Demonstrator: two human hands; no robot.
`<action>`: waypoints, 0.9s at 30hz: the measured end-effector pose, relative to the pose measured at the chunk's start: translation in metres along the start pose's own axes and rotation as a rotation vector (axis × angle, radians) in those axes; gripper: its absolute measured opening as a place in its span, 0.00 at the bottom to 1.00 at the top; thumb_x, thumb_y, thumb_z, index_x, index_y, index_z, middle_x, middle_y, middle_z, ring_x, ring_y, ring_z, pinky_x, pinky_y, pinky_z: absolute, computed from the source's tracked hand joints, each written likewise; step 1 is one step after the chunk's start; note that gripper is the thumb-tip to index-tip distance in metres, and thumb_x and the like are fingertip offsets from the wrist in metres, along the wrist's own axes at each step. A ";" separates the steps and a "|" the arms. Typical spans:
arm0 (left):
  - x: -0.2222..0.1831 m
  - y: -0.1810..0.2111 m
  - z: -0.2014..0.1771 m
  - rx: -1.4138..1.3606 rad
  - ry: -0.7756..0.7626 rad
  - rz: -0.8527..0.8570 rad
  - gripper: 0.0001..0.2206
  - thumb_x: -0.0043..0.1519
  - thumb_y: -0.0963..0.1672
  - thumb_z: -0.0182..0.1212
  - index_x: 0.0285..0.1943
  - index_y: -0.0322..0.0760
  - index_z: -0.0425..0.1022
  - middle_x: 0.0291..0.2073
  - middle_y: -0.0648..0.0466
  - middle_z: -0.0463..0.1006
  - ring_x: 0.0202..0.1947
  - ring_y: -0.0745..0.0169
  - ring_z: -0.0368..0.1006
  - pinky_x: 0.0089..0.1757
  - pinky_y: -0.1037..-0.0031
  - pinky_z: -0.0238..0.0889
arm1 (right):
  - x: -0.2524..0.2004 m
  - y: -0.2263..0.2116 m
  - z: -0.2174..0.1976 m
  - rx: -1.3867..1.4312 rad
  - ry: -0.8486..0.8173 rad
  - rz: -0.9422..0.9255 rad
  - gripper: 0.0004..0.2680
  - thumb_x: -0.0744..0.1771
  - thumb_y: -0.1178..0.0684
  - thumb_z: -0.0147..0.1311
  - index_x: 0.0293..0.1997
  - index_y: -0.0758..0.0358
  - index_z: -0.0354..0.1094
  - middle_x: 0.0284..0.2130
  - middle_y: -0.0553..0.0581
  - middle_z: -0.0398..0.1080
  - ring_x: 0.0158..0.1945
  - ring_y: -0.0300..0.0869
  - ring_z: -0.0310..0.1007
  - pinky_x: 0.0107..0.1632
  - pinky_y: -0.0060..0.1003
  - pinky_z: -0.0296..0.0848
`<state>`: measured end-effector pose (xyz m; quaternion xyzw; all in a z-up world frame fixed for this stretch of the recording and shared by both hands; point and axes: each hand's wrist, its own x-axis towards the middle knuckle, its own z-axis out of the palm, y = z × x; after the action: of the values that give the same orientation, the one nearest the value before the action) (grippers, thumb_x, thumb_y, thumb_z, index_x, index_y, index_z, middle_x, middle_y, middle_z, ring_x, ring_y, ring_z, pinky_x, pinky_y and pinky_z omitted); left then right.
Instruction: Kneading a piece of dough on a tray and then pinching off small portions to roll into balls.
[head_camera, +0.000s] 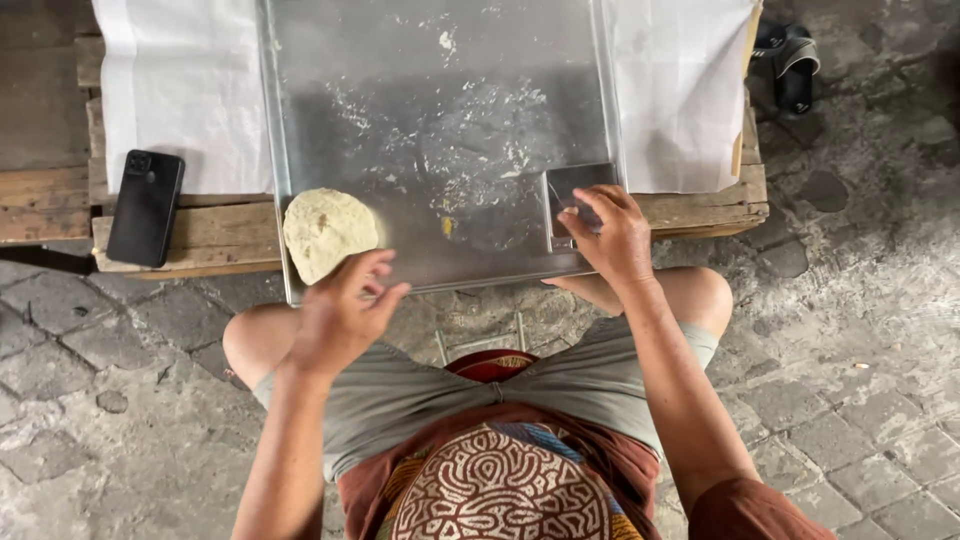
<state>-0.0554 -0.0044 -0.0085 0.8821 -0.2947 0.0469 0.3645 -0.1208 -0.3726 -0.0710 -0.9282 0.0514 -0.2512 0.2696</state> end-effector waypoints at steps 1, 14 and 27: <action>0.006 0.000 -0.013 -0.004 0.000 0.005 0.18 0.54 0.46 0.78 0.52 0.43 0.81 0.34 0.55 0.84 0.29 0.63 0.81 0.29 0.78 0.74 | 0.005 0.009 -0.006 -0.005 0.004 0.000 0.09 0.63 0.55 0.72 0.44 0.60 0.80 0.36 0.53 0.77 0.36 0.45 0.77 0.37 0.37 0.77; -0.020 -0.059 -0.035 0.087 0.070 -0.192 0.10 0.59 0.44 0.77 0.47 0.45 0.84 0.33 0.55 0.84 0.30 0.60 0.81 0.29 0.74 0.73 | -0.025 0.036 -0.008 0.093 0.075 0.074 0.10 0.61 0.69 0.64 0.41 0.62 0.82 0.32 0.59 0.78 0.30 0.48 0.77 0.31 0.35 0.73; 0.009 -0.105 -0.015 0.616 0.103 0.082 0.07 0.54 0.44 0.74 0.36 0.56 0.79 0.26 0.66 0.74 0.28 0.66 0.78 0.30 0.75 0.72 | -0.026 0.028 0.010 -0.215 -0.113 -0.012 0.08 0.61 0.56 0.69 0.42 0.53 0.80 0.34 0.51 0.75 0.36 0.49 0.78 0.41 0.41 0.77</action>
<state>0.0122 0.0607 -0.0596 0.9349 -0.2831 0.1931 0.0921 -0.1375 -0.3852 -0.1046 -0.9648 0.0571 -0.1932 0.1693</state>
